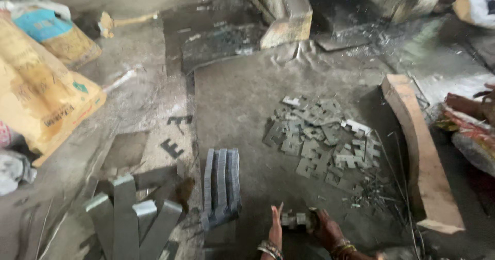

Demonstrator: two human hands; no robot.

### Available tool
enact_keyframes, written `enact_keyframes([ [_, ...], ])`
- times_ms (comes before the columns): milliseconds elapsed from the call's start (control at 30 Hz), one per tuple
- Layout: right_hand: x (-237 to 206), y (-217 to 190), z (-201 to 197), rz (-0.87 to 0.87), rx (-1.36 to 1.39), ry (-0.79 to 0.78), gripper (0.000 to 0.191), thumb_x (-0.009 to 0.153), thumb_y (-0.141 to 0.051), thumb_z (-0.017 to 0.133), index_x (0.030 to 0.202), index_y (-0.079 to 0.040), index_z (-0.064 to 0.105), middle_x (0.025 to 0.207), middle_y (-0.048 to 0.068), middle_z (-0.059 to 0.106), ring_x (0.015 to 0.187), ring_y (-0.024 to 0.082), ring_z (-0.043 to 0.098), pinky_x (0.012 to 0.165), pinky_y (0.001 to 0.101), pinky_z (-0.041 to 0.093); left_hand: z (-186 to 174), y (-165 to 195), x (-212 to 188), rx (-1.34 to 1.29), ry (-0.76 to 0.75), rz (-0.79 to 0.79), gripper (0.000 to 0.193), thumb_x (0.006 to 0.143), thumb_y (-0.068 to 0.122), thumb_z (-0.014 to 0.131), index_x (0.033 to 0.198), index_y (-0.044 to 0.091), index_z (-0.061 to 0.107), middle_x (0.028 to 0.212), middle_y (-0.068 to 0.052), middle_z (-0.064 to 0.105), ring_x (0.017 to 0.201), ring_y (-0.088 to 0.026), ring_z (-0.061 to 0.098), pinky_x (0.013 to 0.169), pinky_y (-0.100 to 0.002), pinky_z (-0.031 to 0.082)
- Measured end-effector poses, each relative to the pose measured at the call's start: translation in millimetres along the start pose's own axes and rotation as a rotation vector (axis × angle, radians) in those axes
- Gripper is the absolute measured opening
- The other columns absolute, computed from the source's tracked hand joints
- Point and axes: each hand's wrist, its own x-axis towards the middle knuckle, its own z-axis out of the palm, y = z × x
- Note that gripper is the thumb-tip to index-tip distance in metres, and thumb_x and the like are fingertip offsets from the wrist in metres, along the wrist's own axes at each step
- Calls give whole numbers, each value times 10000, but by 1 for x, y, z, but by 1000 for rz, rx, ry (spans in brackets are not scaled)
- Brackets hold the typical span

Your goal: The person sits on the floor and repeatedly picks up small metal brackets from a pile, aligns them, and stacks them into neat piles. The person also uses a small white object to rub the edges of the brackets before stacking them.

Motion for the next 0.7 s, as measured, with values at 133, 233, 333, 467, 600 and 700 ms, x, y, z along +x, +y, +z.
enact_keyframes([
  [133,-15,-3,16,-435,-166,314,767,809,-238,730,1435,-4,355,1344,272,512,1093,513,588,909,516,532,3,-22,-10,-80,-55,311,977,943,835,164,1637,148,206,1746,-76,82,1613,-246,5,1293,-440,-42],
  [233,-25,-6,22,-278,22,325,732,855,-127,652,1497,2,326,1459,314,435,1106,527,550,873,514,509,3,-33,-14,-335,-152,120,950,888,810,124,1657,252,119,1724,-64,188,1589,-264,75,1241,-436,-17],
  [333,-29,-5,17,-447,165,383,833,789,-99,650,1550,-10,323,1349,269,510,1172,524,540,958,544,499,0,-32,-16,-308,-138,93,970,851,829,102,1647,275,76,1726,-75,253,1572,-241,59,1208,-443,-23],
  [467,-31,-2,8,-272,81,222,800,837,-167,691,1530,-58,306,1322,253,520,1083,499,578,851,547,529,1,-21,-22,359,-66,377,893,899,770,325,1594,214,252,1574,-140,435,1484,-310,309,1223,-456,192],
  [600,-31,8,7,-240,-21,135,714,900,-216,683,1493,-59,319,1385,254,506,1036,462,632,826,511,565,29,-17,-18,1265,-18,557,676,808,463,694,1381,140,539,1336,-174,570,1279,-336,515,1088,-480,393],
  [700,-29,17,6,-389,28,196,899,761,-199,712,1519,-32,259,1366,297,518,1032,491,616,765,518,564,57,-18,-6,1531,-13,550,456,858,302,699,1266,121,603,1252,-153,633,1211,-333,584,1038,-482,454],
])
